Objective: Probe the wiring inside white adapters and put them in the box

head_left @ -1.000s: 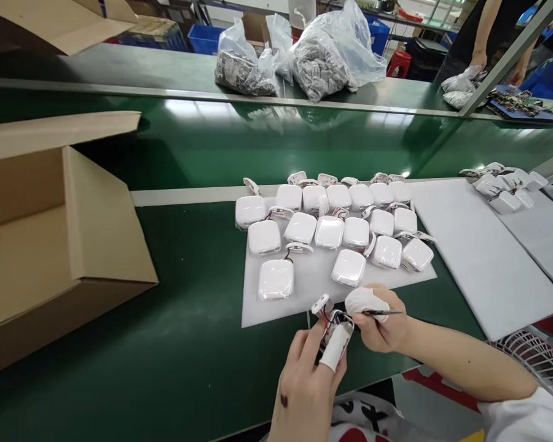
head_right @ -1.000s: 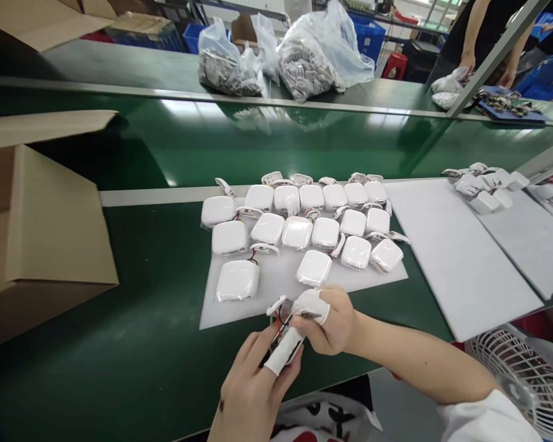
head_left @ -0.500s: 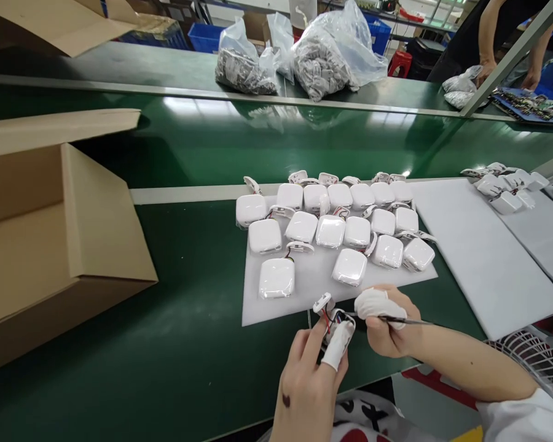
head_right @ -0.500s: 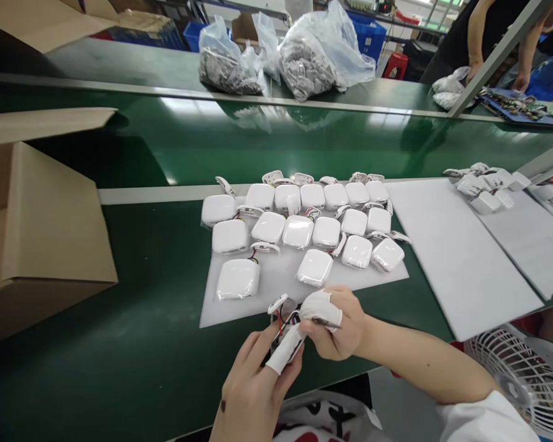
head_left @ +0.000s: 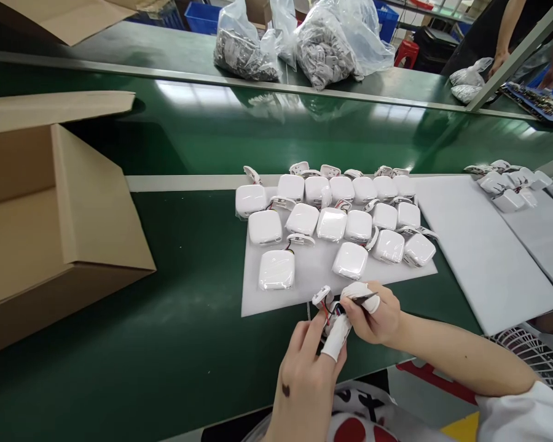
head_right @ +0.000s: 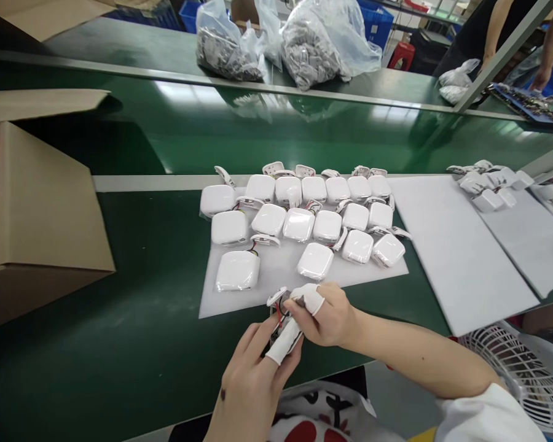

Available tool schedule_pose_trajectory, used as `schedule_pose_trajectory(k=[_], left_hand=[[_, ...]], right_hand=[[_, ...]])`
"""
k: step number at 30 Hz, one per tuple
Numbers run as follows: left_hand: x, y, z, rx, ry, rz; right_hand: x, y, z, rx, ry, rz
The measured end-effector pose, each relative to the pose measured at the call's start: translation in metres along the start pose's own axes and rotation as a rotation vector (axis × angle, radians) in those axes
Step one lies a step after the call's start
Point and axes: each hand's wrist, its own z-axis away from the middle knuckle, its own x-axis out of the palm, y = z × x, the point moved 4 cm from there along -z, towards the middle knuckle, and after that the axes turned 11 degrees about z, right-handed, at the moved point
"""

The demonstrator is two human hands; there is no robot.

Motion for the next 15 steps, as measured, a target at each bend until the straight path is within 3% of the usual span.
schedule_pose_trajectory(k=[5, 11, 15], left_hand=[[0.001, -0.001, 0.002, 0.0, -0.022, -0.006], [0.0, 0.001, 0.0, -0.029, -0.024, -0.024], [0.0, 0.003, -0.001, -0.041, 0.006, -0.05]], right_hand=[[-0.007, 0.0, -0.003, -0.005, -0.011, -0.008], [-0.016, 0.006, -0.01, 0.358, -0.032, 0.18], [-0.013, 0.005, -0.011, 0.343, -0.039, 0.181]])
